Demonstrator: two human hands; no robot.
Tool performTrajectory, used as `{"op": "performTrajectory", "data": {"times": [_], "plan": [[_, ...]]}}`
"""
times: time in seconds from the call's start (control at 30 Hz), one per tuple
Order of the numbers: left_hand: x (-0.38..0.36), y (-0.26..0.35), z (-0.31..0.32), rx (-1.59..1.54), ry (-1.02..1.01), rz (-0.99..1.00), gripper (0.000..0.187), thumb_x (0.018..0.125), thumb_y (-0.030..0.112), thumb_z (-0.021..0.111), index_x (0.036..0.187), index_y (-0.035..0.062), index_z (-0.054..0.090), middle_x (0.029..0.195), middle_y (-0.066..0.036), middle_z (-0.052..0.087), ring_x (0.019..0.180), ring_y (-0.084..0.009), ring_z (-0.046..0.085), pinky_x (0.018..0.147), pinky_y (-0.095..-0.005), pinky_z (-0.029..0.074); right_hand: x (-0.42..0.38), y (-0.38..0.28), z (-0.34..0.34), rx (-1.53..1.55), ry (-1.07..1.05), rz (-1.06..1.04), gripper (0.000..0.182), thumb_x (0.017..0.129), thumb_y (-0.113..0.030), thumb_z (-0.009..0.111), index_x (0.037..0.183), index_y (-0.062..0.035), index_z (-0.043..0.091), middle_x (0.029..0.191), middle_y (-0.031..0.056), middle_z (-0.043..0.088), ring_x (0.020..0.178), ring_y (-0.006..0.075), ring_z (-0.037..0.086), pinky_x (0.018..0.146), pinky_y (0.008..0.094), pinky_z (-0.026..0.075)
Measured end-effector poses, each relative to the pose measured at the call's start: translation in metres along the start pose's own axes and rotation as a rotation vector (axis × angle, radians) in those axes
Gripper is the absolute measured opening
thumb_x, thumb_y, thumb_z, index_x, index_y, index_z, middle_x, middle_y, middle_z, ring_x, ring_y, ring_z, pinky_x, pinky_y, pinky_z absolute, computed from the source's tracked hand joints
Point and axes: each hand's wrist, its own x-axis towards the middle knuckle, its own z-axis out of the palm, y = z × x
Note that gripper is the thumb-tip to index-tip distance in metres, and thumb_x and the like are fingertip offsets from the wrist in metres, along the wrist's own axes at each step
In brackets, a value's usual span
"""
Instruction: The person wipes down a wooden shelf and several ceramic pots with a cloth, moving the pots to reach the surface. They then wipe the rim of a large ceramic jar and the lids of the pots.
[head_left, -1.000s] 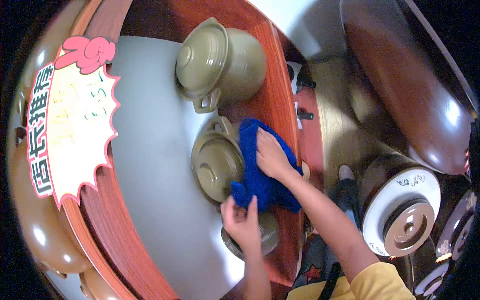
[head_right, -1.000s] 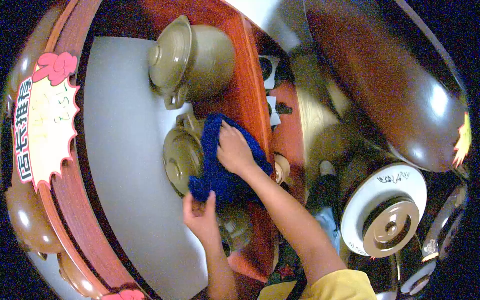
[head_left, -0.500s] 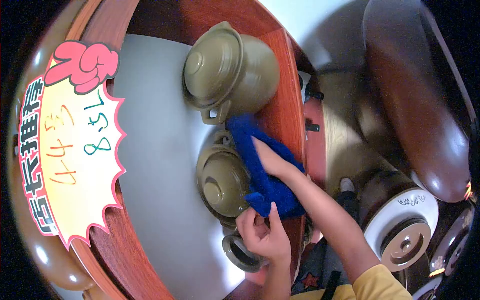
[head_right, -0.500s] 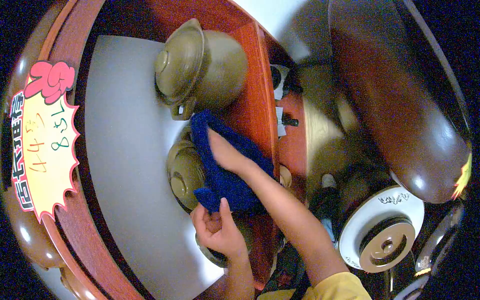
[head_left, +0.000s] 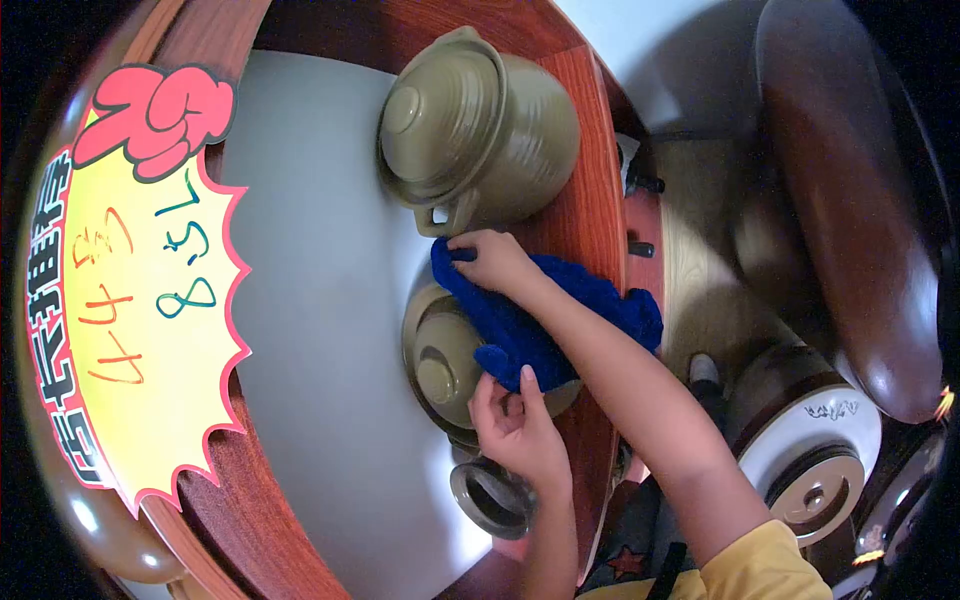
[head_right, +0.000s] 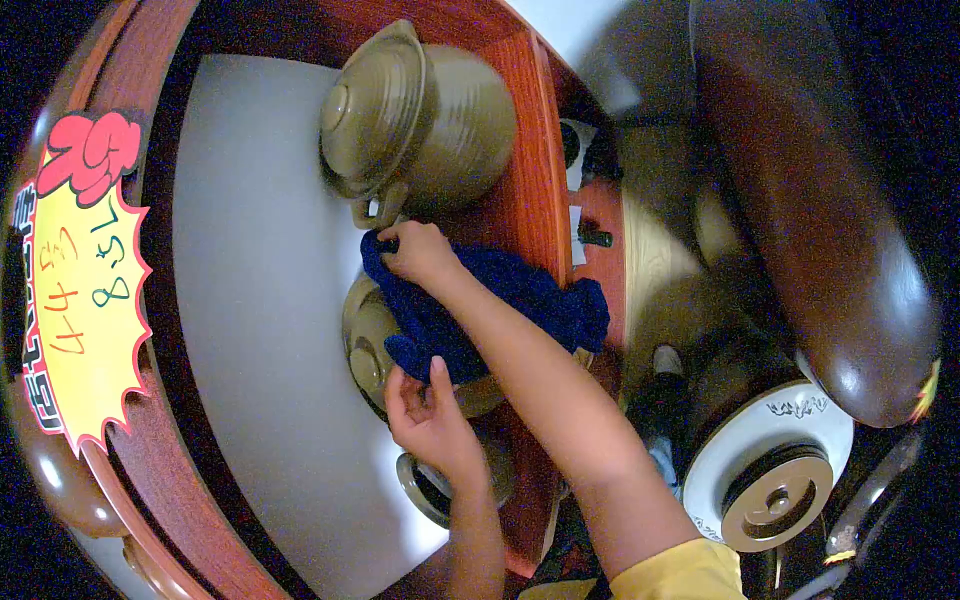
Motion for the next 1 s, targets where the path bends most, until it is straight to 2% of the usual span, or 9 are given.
{"op": "performTrajectory", "data": {"times": [0.2,0.4,0.5,0.53,0.6,0.77,0.87,0.93,1.0], "plan": [[0.003,-0.001,0.003,0.008,-0.019,0.038,0.032,0.076,-0.001,0.066,0.105,-0.0033,0.053,0.093,-0.007,0.053,0.079,-0.0121,0.054,0.064,-0.0215,0.045,-0.012,-0.015,-0.008,0.010,0.031,0.168,0.034,0.068,-0.024,0.064,0.100,-0.0138,0.066,0.095,0.0150,0.064,0.087,0.0325,0.061,0.084,0.0391,0.047],[-0.007,-0.007,-0.007,0.195,-0.101,0.132,0.032,0.072,-0.001,0.070,0.101,-0.0027,0.055,0.089,-0.007,0.052,0.077,-0.0126,0.052,0.064,-0.0221,0.044,-0.049,0.006,-0.009,0.269,0.296,0.017,0.029,0.071,-0.018,0.064,0.098,-0.0095,0.065,0.097,0.0140,0.063,0.090,0.0295,0.061,0.084,0.0346,0.047],[-0.013,-0.006,-0.006,0.248,-0.175,0.209,0.033,0.069,0.001,0.072,0.098,-0.0010,0.056,0.087,-0.006,0.053,0.078,-0.0132,0.050,0.066,-0.0229,0.043,-0.075,0.036,-0.018,0.064,0.355,0.034,0.017,0.071,-0.007,0.063,0.087,-0.0036,0.067,0.093,0.0156,0.064,0.086,0.0290,0.062,0.078,0.0334,0.048],[-0.014,-0.006,-0.005,0.245,-0.203,0.268,0.033,0.068,0.001,0.072,0.097,-0.0010,0.057,0.087,-0.006,0.052,0.077,-0.0133,0.049,0.065,-0.0229,0.043,-0.080,0.038,-0.016,0.160,0.456,0.016,0.014,0.074,-0.010,0.064,0.082,0.0013,0.065,0.083,0.0101,0.067,0.080,0.0191,0.063,0.072,0.0283,0.046],[-0.021,-0.006,-0.006,0.274,-0.221,0.196,0.032,0.068,0.000,0.072,0.096,-0.0022,0.056,0.091,-0.007,0.052,0.079,-0.0154,0.051,0.067,-0.0245,0.044,-0.088,0.050,-0.022,0.485,0.252,0.152,0.013,0.078,-0.009,0.062,0.085,0.0016,0.064,0.083,0.0033,0.065,0.078,0.0153,0.060,0.073,0.0274,0.045],[-0.029,-0.014,-0.015,0.067,-0.103,0.286,0.030,0.069,-0.006,0.069,0.096,-0.0062,0.054,0.096,-0.011,0.049,0.078,-0.0160,0.054,0.062,-0.0236,0.046,-0.069,0.012,-0.021,0.852,0.211,-0.075,0.020,0.077,-0.010,0.059,0.095,-0.0014,0.061,0.090,0.0029,0.060,0.090,0.0175,0.054,0.082,0.0287,0.040],[-0.026,-0.003,-0.022,0.096,-0.094,0.270,0.032,0.070,-0.006,0.068,0.097,-0.0055,0.052,0.097,-0.011,0.048,0.082,-0.0170,0.054,0.066,-0.0239,0.046,-0.055,-0.010,-0.030,0.352,0.274,-0.237,0.022,0.073,-0.014,0.057,0.092,-0.0054,0.062,0.086,0.0073,0.060,0.104,0.0248,0.046,0.091,0.0363,0.034],[-0.024,-0.001,-0.023,0.056,-0.105,0.149,0.031,0.072,-0.006,0.066,0.099,-0.0050,0.051,0.097,-0.010,0.049,0.084,-0.0166,0.054,0.070,-0.0239,0.045,-0.041,-0.025,-0.038,-0.419,0.075,-0.372,0.021,0.074,-0.018,0.055,0.090,-0.0067,0.062,0.089,0.0068,0.061,0.102,0.0255,0.046,0.086,0.0401,0.035],[-0.018,0.003,-0.015,-0.101,-0.072,0.060,0.030,0.075,-0.007,0.064,0.101,-0.0049,0.051,0.099,-0.009,0.049,0.087,-0.0165,0.054,0.072,-0.0245,0.046,-0.031,-0.030,-0.030,-0.482,0.086,-0.451,0.018,0.080,-0.026,0.052,0.081,-0.0090,0.059,0.084,0.0051,0.060,0.095,0.0242,0.048,0.077,0.0368,0.037]]}}
